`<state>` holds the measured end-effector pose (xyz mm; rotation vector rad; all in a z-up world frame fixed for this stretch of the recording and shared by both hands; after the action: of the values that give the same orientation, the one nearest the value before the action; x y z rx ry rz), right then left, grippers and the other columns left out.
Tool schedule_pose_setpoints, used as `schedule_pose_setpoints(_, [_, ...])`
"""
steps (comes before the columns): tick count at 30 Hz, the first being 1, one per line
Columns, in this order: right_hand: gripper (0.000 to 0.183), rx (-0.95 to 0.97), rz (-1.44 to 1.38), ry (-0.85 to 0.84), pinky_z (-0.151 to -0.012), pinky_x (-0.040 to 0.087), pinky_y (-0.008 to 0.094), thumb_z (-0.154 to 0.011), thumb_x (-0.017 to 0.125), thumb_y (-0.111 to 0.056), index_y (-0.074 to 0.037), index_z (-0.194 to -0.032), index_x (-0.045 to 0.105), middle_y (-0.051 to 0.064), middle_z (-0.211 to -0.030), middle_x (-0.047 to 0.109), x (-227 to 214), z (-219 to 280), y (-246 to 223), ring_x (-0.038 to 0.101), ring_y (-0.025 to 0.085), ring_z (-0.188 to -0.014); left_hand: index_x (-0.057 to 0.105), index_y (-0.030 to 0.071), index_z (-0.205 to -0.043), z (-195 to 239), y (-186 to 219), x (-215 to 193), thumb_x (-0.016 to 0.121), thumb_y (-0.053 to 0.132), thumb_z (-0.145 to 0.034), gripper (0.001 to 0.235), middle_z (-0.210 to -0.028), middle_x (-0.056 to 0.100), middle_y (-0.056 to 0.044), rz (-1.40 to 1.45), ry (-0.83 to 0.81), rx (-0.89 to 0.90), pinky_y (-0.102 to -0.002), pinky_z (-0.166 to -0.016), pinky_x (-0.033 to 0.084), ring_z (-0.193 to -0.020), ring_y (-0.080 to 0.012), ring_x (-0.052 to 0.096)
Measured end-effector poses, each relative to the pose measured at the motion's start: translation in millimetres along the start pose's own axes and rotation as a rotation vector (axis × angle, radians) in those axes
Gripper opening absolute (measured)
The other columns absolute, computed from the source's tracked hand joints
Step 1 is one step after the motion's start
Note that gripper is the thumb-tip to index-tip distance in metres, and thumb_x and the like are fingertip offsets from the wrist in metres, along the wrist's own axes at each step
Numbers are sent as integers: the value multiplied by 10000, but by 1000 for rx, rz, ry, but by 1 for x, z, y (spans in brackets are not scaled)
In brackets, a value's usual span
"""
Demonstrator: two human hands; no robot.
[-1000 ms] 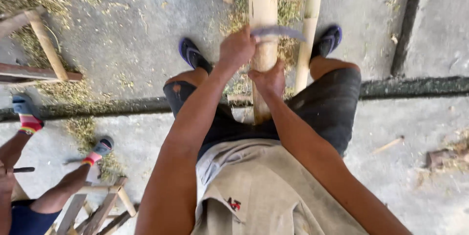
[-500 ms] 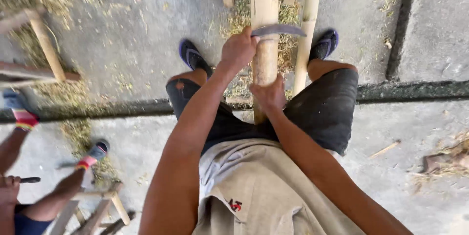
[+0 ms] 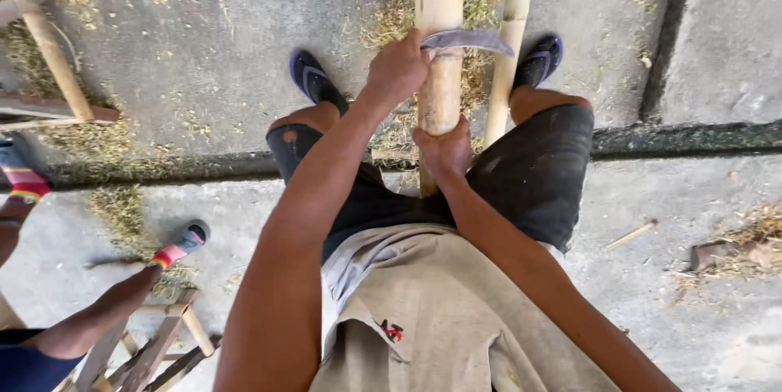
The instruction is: Shaving a bamboo pole using a billhook knife.
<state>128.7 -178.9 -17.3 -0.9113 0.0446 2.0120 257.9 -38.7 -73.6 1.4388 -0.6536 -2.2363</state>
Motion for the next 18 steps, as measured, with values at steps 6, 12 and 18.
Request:
schedule_pose_setpoints(6, [920,-6,21,-1,-908,585,478,-664,888,-382,-11,-1369,429,145,-1082,708,1,-2,21,724,302,-922,533,28,-1195,2,-6,6,523,358,-1039,365,-696,634,-32,73,-7,24,-323,-429,494,-512,-127,569])
schedule_pose_setpoints(12, [873,-57,-45,35,-892,597,471,-660,893,-388,-63,-1338,450,131,-1085,701,5,-4,18,718,294,-939,541,69,-1162,7,-16,-24,402,348,-1118,315,-742,613,-26,282,64,-248,-325,-389,450,-504,-112,503])
schedule_pose_setpoints(18, [868,-65,-68,17,-880,612,455,-669,893,-409,-68,-1330,447,139,-1092,700,7,-3,21,724,292,-943,552,71,-1185,2,-17,-40,435,372,-1092,336,-707,598,-3,269,187,-304,-281,-319,390,-446,-88,477])
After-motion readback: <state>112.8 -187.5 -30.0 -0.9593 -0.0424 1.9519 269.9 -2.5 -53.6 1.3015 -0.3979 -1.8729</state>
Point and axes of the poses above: each hand's wrist, its own z-axis away from the middle knuckle, its own x-axis out of the palm, y = z × x, the point moved 6 cm from there along -z, towards the middle knuckle
